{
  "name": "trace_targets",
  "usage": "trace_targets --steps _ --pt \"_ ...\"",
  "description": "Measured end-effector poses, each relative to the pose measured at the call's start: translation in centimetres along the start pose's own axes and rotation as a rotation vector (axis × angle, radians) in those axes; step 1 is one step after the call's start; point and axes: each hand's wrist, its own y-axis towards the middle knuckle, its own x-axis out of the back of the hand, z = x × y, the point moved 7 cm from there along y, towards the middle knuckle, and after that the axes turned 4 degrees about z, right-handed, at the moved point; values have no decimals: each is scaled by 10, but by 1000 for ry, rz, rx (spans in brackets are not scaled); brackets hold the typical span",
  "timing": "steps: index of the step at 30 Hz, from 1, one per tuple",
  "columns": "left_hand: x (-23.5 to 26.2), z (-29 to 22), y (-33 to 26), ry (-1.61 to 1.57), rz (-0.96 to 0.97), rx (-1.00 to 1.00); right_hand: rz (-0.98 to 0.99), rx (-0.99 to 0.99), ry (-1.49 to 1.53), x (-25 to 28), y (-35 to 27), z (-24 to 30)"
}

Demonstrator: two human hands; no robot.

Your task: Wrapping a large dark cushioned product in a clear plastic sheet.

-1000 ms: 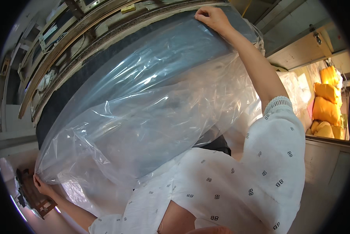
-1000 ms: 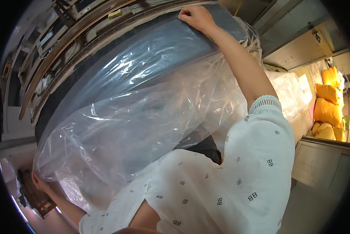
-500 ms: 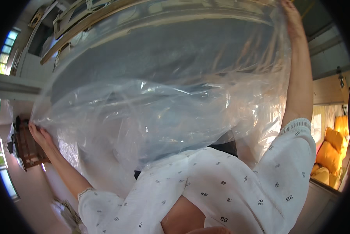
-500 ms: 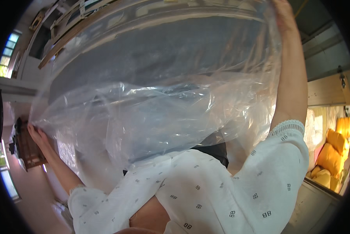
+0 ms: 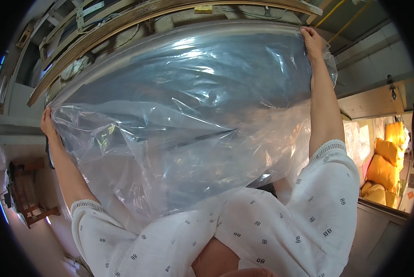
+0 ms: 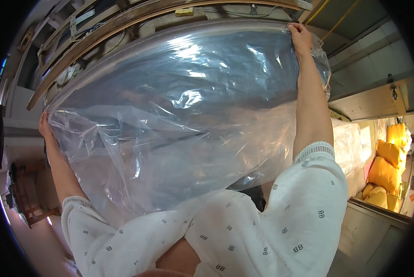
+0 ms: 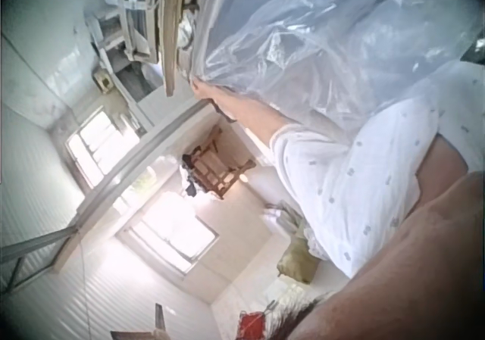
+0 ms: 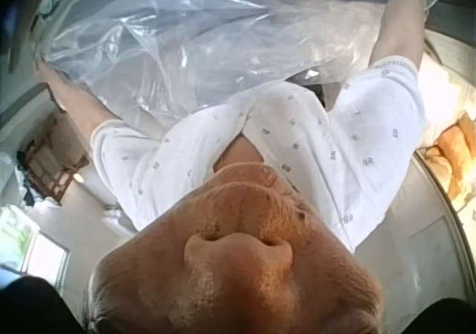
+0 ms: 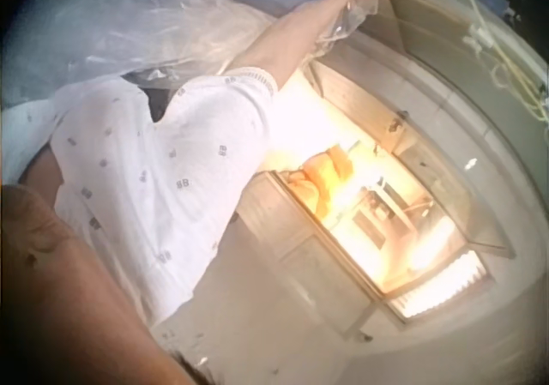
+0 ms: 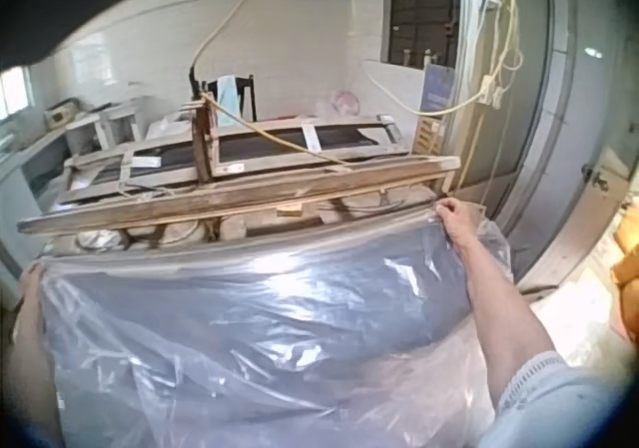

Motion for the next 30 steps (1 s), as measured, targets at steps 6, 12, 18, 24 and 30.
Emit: trace_targets --steps 6,12,18,24,30 --pt "-11 -4 13 3 42 -15 10 46 -42 -13 7 13" --pt "7 1 36 391 -75 -36 -256 141 -565 1 16 18" --pt "23 19 46 324 -80 -114 -327 49 -556 7 26 8" --pt "14 32 43 -57 -40 27 -443 172 -353 17 13 21" --pt "11 32 42 -182 -28 98 -410 143 -329 22 22 7"
